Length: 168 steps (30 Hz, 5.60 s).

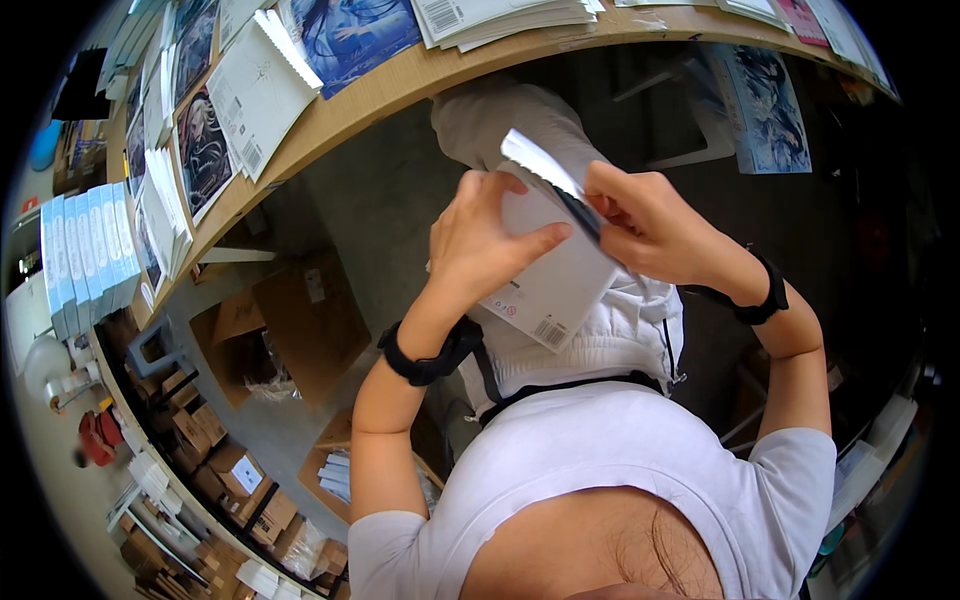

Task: The person repeatedly picks up illustrated books from a table, places each into a white paper sleeve, and then slides the sleeved book into a clear plastic bag. The person seals the bag and places the packaged book onto a growing stack on the table. This process is repeated for multiple books throughout the clip.

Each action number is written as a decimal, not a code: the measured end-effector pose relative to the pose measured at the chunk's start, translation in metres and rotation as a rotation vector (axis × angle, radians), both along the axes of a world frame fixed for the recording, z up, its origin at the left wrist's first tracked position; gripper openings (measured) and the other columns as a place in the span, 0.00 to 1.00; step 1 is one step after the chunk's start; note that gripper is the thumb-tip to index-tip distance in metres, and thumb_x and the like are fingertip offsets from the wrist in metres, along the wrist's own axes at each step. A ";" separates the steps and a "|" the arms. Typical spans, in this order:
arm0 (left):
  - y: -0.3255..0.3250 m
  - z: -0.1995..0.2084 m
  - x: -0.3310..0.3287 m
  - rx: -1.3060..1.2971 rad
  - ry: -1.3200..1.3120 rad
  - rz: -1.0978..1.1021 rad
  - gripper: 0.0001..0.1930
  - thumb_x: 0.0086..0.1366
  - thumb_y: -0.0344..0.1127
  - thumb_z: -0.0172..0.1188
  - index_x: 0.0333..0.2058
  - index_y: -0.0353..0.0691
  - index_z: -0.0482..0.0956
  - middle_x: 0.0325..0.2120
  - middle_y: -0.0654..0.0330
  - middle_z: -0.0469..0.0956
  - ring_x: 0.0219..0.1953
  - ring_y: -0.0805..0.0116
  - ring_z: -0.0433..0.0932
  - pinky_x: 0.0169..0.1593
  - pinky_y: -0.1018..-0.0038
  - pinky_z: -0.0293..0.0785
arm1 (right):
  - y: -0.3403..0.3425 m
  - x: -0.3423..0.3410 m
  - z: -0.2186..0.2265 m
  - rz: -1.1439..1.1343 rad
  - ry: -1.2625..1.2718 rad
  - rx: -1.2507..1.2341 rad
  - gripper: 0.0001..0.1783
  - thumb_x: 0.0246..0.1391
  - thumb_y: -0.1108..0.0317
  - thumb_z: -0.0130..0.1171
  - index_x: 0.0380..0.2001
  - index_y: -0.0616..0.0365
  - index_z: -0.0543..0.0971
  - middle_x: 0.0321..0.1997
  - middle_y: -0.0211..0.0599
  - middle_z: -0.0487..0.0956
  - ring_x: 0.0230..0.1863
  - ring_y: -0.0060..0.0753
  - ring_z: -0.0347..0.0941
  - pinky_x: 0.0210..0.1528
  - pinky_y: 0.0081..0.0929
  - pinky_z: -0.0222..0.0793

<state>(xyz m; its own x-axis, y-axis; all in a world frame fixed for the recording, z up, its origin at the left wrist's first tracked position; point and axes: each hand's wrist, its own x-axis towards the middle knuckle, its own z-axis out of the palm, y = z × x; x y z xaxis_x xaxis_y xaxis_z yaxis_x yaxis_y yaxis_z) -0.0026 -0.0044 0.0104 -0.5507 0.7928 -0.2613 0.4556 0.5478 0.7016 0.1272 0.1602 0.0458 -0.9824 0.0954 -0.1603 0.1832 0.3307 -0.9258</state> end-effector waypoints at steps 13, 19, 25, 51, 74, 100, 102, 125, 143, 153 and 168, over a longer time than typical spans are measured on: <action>0.000 -0.014 -0.007 -0.050 -0.145 0.110 0.23 0.47 0.41 0.55 0.43 0.38 0.74 0.42 0.50 0.72 0.46 0.48 0.72 0.48 0.63 0.69 | 0.001 -0.023 -0.008 -0.147 -0.188 -0.421 0.06 0.46 0.79 0.46 0.29 0.61 0.63 0.23 0.32 0.66 0.15 0.22 0.70 0.15 0.21 0.65; -0.004 -0.027 -0.012 0.006 -0.165 0.110 0.23 0.48 0.42 0.55 0.44 0.39 0.74 0.42 0.50 0.72 0.45 0.48 0.73 0.47 0.62 0.69 | 0.003 -0.029 -0.008 -0.127 -0.197 -0.398 0.08 0.45 0.79 0.45 0.31 0.60 0.62 0.26 0.31 0.67 0.14 0.19 0.69 0.14 0.16 0.65; -0.007 -0.034 -0.016 0.020 -0.156 0.103 0.24 0.48 0.42 0.56 0.44 0.39 0.73 0.42 0.49 0.72 0.46 0.48 0.72 0.48 0.63 0.69 | 0.005 -0.033 -0.007 -0.099 -0.206 -0.386 0.09 0.45 0.80 0.45 0.32 0.61 0.63 0.25 0.32 0.67 0.15 0.20 0.70 0.15 0.18 0.66; -0.019 -0.036 -0.022 0.111 -0.188 0.106 0.18 0.48 0.41 0.57 0.35 0.38 0.81 0.43 0.50 0.72 0.47 0.51 0.72 0.50 0.66 0.68 | 0.007 -0.050 -0.006 0.013 -0.226 -0.387 0.09 0.44 0.83 0.46 0.31 0.62 0.62 0.24 0.32 0.66 0.16 0.24 0.73 0.16 0.22 0.69; -0.041 -0.042 -0.032 0.193 -0.360 0.026 0.15 0.56 0.43 0.59 0.36 0.38 0.81 0.40 0.53 0.69 0.46 0.60 0.69 0.52 0.70 0.64 | 0.023 -0.050 0.021 0.093 -0.127 -0.340 0.07 0.44 0.77 0.47 0.31 0.62 0.67 0.21 0.29 0.70 0.15 0.17 0.66 0.15 0.17 0.62; -0.057 -0.069 -0.026 0.296 -0.444 0.228 0.15 0.49 0.40 0.69 0.23 0.32 0.79 0.39 0.51 0.73 0.42 0.59 0.73 0.44 0.70 0.70 | 0.030 -0.007 -0.029 -0.016 -0.336 -0.483 0.18 0.65 0.63 0.41 0.41 0.67 0.76 0.20 0.26 0.72 0.19 0.16 0.68 0.22 0.15 0.64; -0.056 -0.073 -0.027 0.299 -0.414 0.231 0.16 0.48 0.41 0.69 0.22 0.32 0.78 0.38 0.51 0.72 0.40 0.59 0.74 0.42 0.70 0.70 | 0.029 -0.006 -0.033 -0.055 -0.321 -0.501 0.15 0.64 0.67 0.44 0.38 0.67 0.77 0.20 0.25 0.71 0.19 0.15 0.66 0.21 0.16 0.61; -0.067 -0.078 -0.022 0.257 -0.277 0.254 0.14 0.52 0.42 0.67 0.20 0.37 0.77 0.30 0.52 0.68 0.32 0.60 0.75 0.37 0.68 0.70 | -0.006 0.035 -0.056 -0.132 -0.359 -0.424 0.16 0.56 0.81 0.51 0.44 0.62 0.59 0.30 0.32 0.68 0.23 0.25 0.74 0.19 0.20 0.69; -0.071 -0.061 -0.030 0.376 -0.312 0.084 0.12 0.52 0.30 0.57 0.37 0.43 0.71 0.34 0.55 0.69 0.40 0.59 0.72 0.46 0.69 0.68 | 0.117 -0.114 0.079 -0.332 0.104 -0.219 0.15 0.59 0.72 0.49 0.49 0.57 0.66 0.31 0.32 0.72 0.27 0.24 0.72 0.29 0.24 0.73; -0.090 -0.060 -0.031 0.474 -0.561 0.274 0.24 0.52 0.18 0.51 0.48 0.37 0.59 0.42 0.57 0.70 0.48 0.71 0.69 0.54 0.75 0.64 | 0.203 -0.293 0.040 -0.611 -0.048 -0.353 0.26 0.51 0.84 0.46 0.56 0.72 0.60 0.43 0.47 0.70 0.35 0.37 0.78 0.33 0.23 0.76; -0.060 -0.020 -0.027 0.489 -0.553 0.110 0.25 0.53 0.16 0.48 0.51 0.38 0.62 0.43 0.61 0.71 0.49 0.73 0.70 0.55 0.76 0.63 | 0.085 -0.137 0.052 -0.017 0.217 0.239 0.13 0.52 0.77 0.53 0.42 0.60 0.74 0.39 0.35 0.76 0.26 0.24 0.73 0.28 0.19 0.67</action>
